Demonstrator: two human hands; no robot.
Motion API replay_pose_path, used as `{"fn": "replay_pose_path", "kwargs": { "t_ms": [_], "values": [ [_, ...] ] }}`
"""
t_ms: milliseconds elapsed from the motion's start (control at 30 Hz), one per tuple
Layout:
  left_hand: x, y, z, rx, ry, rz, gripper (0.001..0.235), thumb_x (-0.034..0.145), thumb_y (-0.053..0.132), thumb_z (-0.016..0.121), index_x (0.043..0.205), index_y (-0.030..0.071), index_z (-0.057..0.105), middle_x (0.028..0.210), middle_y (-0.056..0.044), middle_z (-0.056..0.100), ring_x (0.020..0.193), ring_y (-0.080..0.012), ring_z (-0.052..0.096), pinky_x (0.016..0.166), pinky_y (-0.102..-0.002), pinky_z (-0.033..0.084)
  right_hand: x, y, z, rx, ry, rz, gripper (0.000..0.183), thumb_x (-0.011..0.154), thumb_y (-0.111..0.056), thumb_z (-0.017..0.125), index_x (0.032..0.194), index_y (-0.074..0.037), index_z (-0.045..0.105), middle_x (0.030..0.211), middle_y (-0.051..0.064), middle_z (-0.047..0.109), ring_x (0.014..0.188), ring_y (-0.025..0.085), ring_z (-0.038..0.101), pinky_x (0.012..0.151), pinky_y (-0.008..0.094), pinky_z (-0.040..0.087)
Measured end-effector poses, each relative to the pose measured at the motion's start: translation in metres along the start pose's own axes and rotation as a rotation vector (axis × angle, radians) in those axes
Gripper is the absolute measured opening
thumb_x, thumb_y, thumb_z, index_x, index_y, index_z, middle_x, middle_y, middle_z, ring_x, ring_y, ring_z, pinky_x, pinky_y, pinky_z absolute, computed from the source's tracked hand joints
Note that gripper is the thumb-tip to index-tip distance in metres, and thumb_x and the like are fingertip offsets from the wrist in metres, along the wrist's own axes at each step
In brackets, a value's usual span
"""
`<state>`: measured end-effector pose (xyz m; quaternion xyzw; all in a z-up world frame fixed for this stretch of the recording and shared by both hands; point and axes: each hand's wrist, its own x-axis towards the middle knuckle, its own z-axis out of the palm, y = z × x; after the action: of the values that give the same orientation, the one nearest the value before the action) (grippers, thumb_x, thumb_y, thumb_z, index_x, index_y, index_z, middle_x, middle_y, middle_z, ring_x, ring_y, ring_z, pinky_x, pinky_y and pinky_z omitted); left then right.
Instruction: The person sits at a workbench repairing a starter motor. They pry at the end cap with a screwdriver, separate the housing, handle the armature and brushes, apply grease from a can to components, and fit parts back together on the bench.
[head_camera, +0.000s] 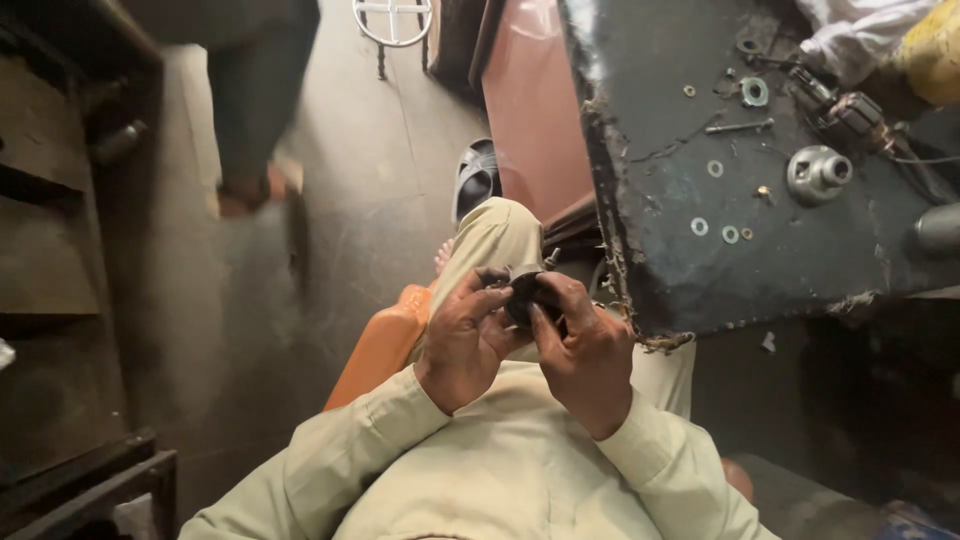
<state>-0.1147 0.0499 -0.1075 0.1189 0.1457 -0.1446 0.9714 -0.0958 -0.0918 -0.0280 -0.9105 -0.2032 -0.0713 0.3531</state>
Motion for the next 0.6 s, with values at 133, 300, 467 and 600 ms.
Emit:
{"fn": "replay_pose_path", "kwargs": {
  "t_ms": [133,300,467,600],
  "values": [
    [0.001,0.005,-0.001,-0.044,-0.02,0.004,0.019,0.1,0.008,0.056,0.119,0.008,0.053,0.114,-0.009,0.065,0.102,-0.0201,0.066,0.093,-0.044,0.057,0.001,-0.001,0.011,0.059,0.029,0.038,0.034,0.091,-0.004,0.071,0.124,-0.007,0.063,0.106,0.013,0.077,0.091,0.025,0.08,0.076,0.033,0.063],
    [0.005,0.006,-0.006,-0.076,-0.022,0.003,0.02,0.1,0.007,0.055,0.12,0.008,0.051,0.115,-0.01,0.064,0.103,-0.0203,0.066,0.094,-0.043,0.057,0.003,-0.001,0.019,-0.007,0.05,0.013,0.032,0.092,-0.003,0.071,0.123,-0.006,0.062,0.106,0.014,0.076,0.092,0.025,0.079,0.077,0.033,0.063],
    [0.007,0.005,-0.009,-0.113,-0.009,0.0,0.02,0.1,0.007,0.054,0.12,0.009,0.05,0.116,-0.008,0.063,0.104,-0.0199,0.066,0.094,-0.042,0.056,0.007,-0.005,0.024,-0.008,0.021,0.085,0.03,0.091,-0.003,0.071,0.121,-0.007,0.065,0.103,0.013,0.078,0.088,0.024,0.08,0.075,0.031,0.063],
    [0.007,0.004,-0.009,-0.108,0.001,0.009,0.021,0.099,0.006,0.054,0.12,0.009,0.051,0.114,-0.008,0.062,0.104,-0.019,0.065,0.094,-0.04,0.056,0.005,-0.007,0.028,0.011,0.054,0.112,0.029,0.092,-0.004,0.071,0.12,-0.006,0.065,0.103,0.013,0.078,0.088,0.023,0.081,0.075,0.032,0.064]
  ]
}}
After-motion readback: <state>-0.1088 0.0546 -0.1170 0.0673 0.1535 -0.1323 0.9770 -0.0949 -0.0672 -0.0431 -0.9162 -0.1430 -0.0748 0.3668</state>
